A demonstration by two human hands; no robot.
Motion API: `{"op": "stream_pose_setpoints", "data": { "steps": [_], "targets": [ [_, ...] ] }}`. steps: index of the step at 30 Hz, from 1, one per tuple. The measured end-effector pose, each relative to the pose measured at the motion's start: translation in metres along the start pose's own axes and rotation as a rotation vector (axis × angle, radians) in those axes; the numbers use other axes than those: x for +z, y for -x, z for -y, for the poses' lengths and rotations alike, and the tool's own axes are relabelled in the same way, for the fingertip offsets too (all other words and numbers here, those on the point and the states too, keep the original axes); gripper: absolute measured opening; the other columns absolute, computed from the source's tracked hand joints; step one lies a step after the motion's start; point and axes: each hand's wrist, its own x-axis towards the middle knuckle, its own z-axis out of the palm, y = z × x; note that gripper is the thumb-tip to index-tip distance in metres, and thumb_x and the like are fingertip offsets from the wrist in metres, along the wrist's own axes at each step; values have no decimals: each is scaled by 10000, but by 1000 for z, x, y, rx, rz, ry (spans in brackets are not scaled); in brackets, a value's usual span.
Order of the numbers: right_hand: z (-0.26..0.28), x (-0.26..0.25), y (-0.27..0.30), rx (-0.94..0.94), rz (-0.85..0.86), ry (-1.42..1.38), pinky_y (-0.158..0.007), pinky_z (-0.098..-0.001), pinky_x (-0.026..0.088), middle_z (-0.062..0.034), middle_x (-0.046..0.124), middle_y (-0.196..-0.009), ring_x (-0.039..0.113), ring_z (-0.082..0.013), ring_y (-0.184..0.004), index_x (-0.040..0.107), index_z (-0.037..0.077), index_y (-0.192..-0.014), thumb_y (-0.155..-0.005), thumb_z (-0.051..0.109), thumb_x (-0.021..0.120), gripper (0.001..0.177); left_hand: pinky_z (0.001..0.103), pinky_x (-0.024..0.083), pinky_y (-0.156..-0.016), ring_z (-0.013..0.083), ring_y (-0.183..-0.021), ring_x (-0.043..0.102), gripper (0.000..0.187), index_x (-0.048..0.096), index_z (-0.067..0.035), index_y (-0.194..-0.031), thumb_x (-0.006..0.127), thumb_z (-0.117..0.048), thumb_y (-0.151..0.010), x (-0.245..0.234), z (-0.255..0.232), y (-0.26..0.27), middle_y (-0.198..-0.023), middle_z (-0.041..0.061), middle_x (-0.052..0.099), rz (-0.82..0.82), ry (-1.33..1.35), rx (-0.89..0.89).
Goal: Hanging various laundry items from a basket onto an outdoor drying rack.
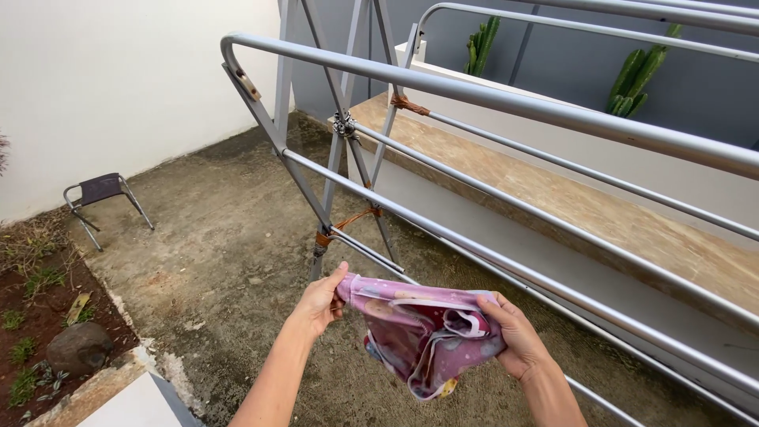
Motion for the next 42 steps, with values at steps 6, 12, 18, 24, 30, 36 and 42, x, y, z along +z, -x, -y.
{"op": "stream_pose_setpoints", "data": {
  "steps": [6, 12, 18, 24, 30, 36, 42],
  "targets": [
    [-13, -49, 9, -170, -410, -60, -685, -330, 567, -50, 723, -894, 656, -130, -726, 698, 101, -1001, -883, 178, 746, 148, 373, 460, -791, 144, -819, 594, 370, 720, -157, -904, 697, -526, -894, 28, 6, 0, -832, -18, 697, 59, 30, 107],
    [-12, -137, 53, -288, -526, -81, -525, -255, 359, -50, 715, -899, 538, -81, -655, 722, 66, -1056, -858, 147, 824, 238, 331, 545, -692, 128, -743, 654, 302, 729, -79, -1025, 687, -368, -952, 83, -9, 16, -822, 8, 719, 368, 257, 285],
    [41, -130, 147, -170, -483, 321, -632, -275, 489, -104, 797, -920, 650, -115, -696, 759, 49, -1187, -755, 140, 815, 444, 213, 430, -482, 57, -638, 610, 207, 744, -119, -1103, 741, -198, -911, 174, -45, 50, -823, -35, 726, 600, 161, 360],
    [49, -222, 213, -164, -509, 542, -747, -312, 555, -135, 796, -871, 698, -163, -739, 792, 18, -1088, -812, 179, 834, 322, 235, 495, -615, 55, -689, 620, 187, 785, -72, -1035, 766, -219, -920, 277, -52, 71, -845, -21, 746, 673, -13, 480],
    [91, -290, 310, -569, -639, 72, -759, -386, 599, -48, 720, -875, 680, -165, -791, 688, 66, -977, -929, 165, 727, 117, 300, 584, -721, 95, -739, 682, 184, 770, -72, -994, 756, -245, -933, 389, -34, 105, -865, 0, 757, 774, 40, 500],
    [155, -375, 389, -797, -703, -171, -802, -339, 614, -20, 727, -979, 710, -138, -887, 692, 125, -1032, -971, 89, 682, 72, 257, 547, -635, 69, -731, 677, 180, 736, -87, -1080, 726, -189, -931, 504, -2, 144, -904, -14, 742, 839, 143, 341],
    [197, -450, 439, -949, -738, -329, -868, -286, 597, -10, 719, -1023, 718, -124, -920, 676, 141, -1080, -1035, 108, 663, 57, 164, 334, -380, -1, -570, 545, 148, 704, -108, -1076, 703, -146, -933, 594, 21, 158, -834, -39, 685, 947, 133, 317]
  ]
}}
